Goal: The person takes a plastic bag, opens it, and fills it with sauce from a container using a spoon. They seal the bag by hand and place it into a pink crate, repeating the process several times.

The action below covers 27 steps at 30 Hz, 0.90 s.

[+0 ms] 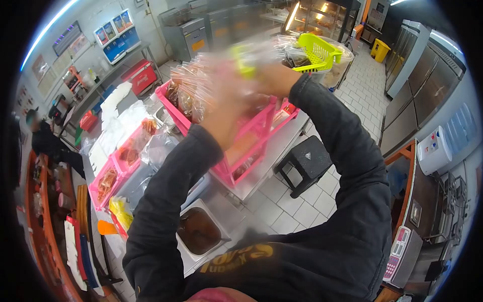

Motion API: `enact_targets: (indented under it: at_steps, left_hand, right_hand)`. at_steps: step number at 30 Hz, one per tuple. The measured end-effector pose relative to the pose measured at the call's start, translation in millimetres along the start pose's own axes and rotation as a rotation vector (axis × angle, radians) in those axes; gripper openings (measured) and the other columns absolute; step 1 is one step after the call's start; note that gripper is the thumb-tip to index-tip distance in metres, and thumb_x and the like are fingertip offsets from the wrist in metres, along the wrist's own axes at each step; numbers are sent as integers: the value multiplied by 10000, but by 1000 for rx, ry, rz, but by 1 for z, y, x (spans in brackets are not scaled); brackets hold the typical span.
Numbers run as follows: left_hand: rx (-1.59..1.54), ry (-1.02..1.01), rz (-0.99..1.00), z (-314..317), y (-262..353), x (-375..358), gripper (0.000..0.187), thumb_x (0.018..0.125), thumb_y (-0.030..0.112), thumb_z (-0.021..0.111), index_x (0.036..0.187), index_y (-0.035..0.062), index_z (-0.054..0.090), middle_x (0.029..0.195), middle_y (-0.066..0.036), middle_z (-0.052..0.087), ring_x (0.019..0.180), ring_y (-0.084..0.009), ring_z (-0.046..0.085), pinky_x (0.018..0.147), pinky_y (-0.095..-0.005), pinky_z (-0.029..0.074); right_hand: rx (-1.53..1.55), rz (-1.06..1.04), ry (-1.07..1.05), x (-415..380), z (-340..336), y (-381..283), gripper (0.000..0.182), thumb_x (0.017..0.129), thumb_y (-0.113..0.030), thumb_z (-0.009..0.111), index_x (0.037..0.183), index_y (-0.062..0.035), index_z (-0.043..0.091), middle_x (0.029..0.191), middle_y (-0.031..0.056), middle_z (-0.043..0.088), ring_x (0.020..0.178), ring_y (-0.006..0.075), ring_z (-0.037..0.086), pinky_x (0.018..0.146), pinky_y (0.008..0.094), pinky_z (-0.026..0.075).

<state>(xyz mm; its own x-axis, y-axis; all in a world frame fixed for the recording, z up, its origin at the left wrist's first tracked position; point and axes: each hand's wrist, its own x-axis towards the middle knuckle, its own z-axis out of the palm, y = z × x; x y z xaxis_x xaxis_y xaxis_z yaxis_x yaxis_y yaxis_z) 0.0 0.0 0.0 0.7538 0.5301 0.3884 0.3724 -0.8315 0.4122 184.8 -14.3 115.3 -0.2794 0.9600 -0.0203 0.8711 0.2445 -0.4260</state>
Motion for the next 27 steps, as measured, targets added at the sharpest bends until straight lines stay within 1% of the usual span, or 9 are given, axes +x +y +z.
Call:
enact_targets:
  at_steps: [2,6,11,14,18,21,22,25,27]
  left_hand:
    - [4,-152,-191,12,-3,6,453,772,71,572,1207,-3,474,1215,-216,505,1129,-362,497,952,-399,414]
    - [4,-167,-216,-11,7,22,332,791,78,507,1114,4,524,1168,-223,533,1124,-359,505,935,-416,429]
    - [202,281,49,-18,30,-15,399,717,103,592,1112,51,582,1102,-132,558,1053,-291,533,918,-373,432]
    - [74,486,89,-30,55,-77,345,719,28,560,1064,37,572,1098,-121,537,1018,-297,535,887,-384,445]
    - [-130,545,-78,-64,69,-201,309,801,-10,516,1103,37,560,1187,-123,515,1099,-310,520,932,-394,431]
    - [-16,788,-382,-71,58,-321,302,818,-34,473,1101,10,569,1092,-145,594,1094,-297,546,950,-376,411]
    - [8,884,-591,-70,63,-363,449,723,-116,429,1115,52,569,1142,-137,548,1026,-250,562,852,-322,455]
    - [59,1039,-1011,-54,68,-509,487,708,-139,391,1131,39,553,1110,-100,560,1001,-218,578,823,-304,482]
    - [139,881,-1248,-47,86,-590,503,703,-115,458,1172,55,526,1136,-115,551,1038,-258,558,879,-359,467]
  right_hand:
    - [-5,-114,72,-1,4,-2,238,800,-157,667,980,-65,542,725,89,678,607,229,676,593,346,551]
    - [-115,-231,310,18,17,44,275,726,-135,703,931,-39,545,756,107,656,634,235,637,599,328,480]
    - [-347,-260,460,22,23,69,382,745,-286,732,938,-22,534,848,155,621,777,315,617,684,385,482]
    - [-334,-241,683,-17,36,20,369,773,-253,741,952,-9,530,887,118,594,814,235,584,698,340,466]
    - [207,-273,722,-76,98,-72,170,863,-107,642,995,-47,554,920,16,576,807,83,519,608,234,421]
    - [428,-373,547,-107,166,-132,101,843,12,577,935,-27,573,877,43,592,747,91,544,542,206,406]
    - [530,-500,408,-112,187,-165,125,797,46,608,899,-26,605,838,56,606,724,97,560,533,219,426]
    - [594,-656,-139,-126,246,-240,195,789,14,661,980,-24,654,943,90,652,779,201,619,570,257,494]
    - [695,-587,-468,-139,285,-276,239,822,22,620,1052,-38,647,965,93,657,833,180,628,660,243,487]
